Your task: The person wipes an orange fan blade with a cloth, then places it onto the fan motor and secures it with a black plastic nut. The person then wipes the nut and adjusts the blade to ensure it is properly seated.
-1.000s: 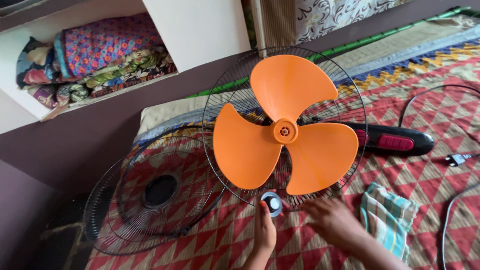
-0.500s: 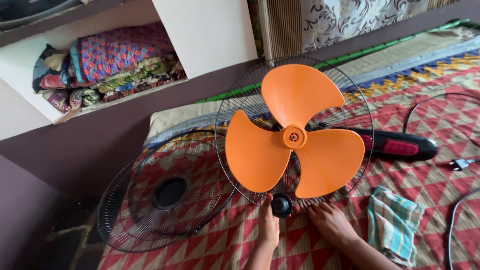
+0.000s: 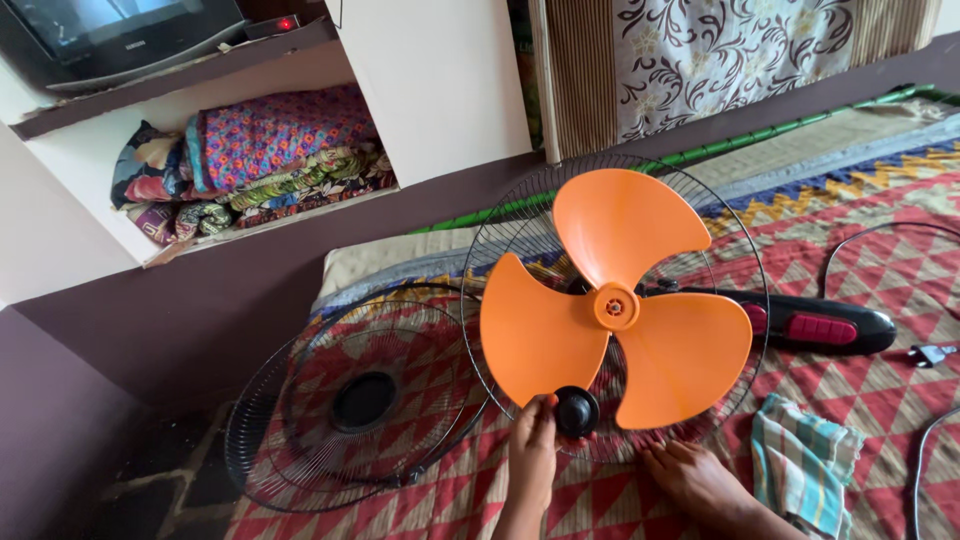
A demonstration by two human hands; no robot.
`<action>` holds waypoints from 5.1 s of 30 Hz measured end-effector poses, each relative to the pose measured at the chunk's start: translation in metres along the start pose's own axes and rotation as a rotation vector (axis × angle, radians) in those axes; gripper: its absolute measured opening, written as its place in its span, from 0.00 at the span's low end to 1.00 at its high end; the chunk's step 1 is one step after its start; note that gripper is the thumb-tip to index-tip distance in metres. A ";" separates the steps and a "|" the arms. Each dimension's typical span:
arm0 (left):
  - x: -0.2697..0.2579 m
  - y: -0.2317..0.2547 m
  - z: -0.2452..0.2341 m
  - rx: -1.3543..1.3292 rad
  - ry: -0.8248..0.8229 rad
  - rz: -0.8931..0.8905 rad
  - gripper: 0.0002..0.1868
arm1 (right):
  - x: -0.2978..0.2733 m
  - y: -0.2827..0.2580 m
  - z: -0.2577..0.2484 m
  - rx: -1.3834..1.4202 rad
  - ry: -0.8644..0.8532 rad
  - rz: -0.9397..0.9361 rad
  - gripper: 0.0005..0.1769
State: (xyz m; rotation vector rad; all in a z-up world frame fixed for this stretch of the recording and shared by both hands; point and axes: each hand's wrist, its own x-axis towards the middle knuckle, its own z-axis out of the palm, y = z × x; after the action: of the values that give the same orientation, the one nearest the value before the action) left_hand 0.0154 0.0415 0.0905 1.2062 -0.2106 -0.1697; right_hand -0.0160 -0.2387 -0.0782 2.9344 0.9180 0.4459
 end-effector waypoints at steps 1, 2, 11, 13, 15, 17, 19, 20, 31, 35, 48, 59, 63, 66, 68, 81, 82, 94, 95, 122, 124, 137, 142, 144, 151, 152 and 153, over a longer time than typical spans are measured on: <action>0.000 0.006 -0.001 -0.017 -0.024 0.002 0.15 | -0.003 0.002 0.005 0.025 -0.078 0.001 0.27; -0.001 0.011 -0.001 -0.015 -0.036 -0.001 0.14 | -0.007 0.004 0.010 0.050 -0.156 0.004 0.27; -0.012 0.015 0.008 0.000 -0.171 0.046 0.15 | -0.060 -0.008 0.054 -0.361 0.520 -0.357 0.22; -0.016 0.016 0.014 0.026 -0.223 0.111 0.17 | -0.055 -0.013 0.056 -0.389 0.523 -0.334 0.21; -0.015 0.016 0.016 -0.001 -0.210 0.091 0.16 | -0.053 -0.018 0.060 -0.405 0.518 -0.304 0.20; -0.012 0.009 0.018 0.010 -0.194 0.084 0.16 | -0.057 -0.020 0.065 -0.411 0.512 -0.288 0.19; -0.012 0.000 0.017 0.069 -0.168 0.089 0.15 | -0.064 -0.026 0.069 -0.411 0.496 -0.270 0.18; -0.015 -0.006 0.018 0.116 -0.141 0.126 0.14 | -0.068 -0.030 0.069 -0.403 0.488 -0.265 0.17; -0.029 -0.023 0.048 0.472 -0.097 0.521 0.09 | -0.036 -0.054 -0.097 0.417 0.478 0.213 0.25; -0.039 -0.024 0.061 0.461 -0.074 0.311 0.09 | -0.005 -0.063 -0.148 0.481 0.582 0.171 0.26; -0.045 -0.023 0.064 0.920 -0.087 0.832 0.21 | 0.010 -0.024 -0.152 1.022 0.663 0.633 0.23; -0.039 -0.041 0.059 1.463 -0.017 0.818 0.31 | 0.017 0.027 -0.150 1.855 0.568 0.623 0.22; -0.039 -0.040 0.061 1.464 0.035 0.864 0.29 | 0.039 0.025 -0.173 1.435 0.572 0.757 0.24; -0.040 -0.040 0.060 1.443 0.011 0.848 0.29 | 0.050 0.023 -0.192 1.242 0.551 0.779 0.23; -0.042 -0.039 0.058 1.444 -0.016 0.830 0.30 | 0.059 0.017 -0.202 1.133 0.527 0.751 0.23; -0.041 -0.036 0.060 1.469 0.006 0.846 0.34 | 0.083 -0.021 -0.220 0.142 0.496 0.550 0.26; -0.041 -0.036 0.060 1.471 0.009 0.850 0.34 | 0.082 -0.020 -0.221 0.114 0.500 0.499 0.26; -0.040 -0.042 0.060 1.444 -0.031 0.834 0.38 | 0.088 -0.007 -0.242 0.263 0.407 0.423 0.26; -0.039 -0.044 0.059 1.484 -0.021 0.846 0.37 | 0.090 -0.003 -0.244 0.311 0.399 0.403 0.26; -0.034 -0.052 0.048 1.551 0.011 0.926 0.32 | 0.105 -0.005 -0.239 -0.089 0.078 0.794 0.37; -0.032 -0.051 0.050 1.536 0.020 0.939 0.30 | 0.099 -0.005 -0.244 -0.074 0.079 0.840 0.35; -0.032 -0.052 0.050 1.553 0.074 0.985 0.30 | 0.085 0.007 -0.254 0.236 0.364 0.139 0.22; -0.032 -0.057 0.050 1.559 0.072 0.981 0.28 | 0.094 0.018 -0.254 0.429 0.327 0.239 0.18; -0.032 -0.059 0.050 1.592 0.075 0.970 0.29 | 0.097 0.016 -0.253 0.442 0.321 0.317 0.17; -0.033 -0.058 0.051 1.547 0.097 1.013 0.28 | 0.108 0.004 -0.253 0.281 0.235 0.646 0.22; -0.034 -0.058 0.051 1.547 0.090 1.005 0.28 | 0.109 0.004 -0.253 0.282 0.210 0.694 0.24; -0.034 -0.058 0.051 1.549 0.083 0.998 0.29 | 0.109 0.004 -0.252 0.260 0.200 0.716 0.25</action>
State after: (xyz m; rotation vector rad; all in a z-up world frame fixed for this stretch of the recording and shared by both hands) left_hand -0.0313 -0.0170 0.0509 2.4313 -0.9397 1.1192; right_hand 0.0009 -0.1934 0.1927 3.4374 -0.1308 0.6888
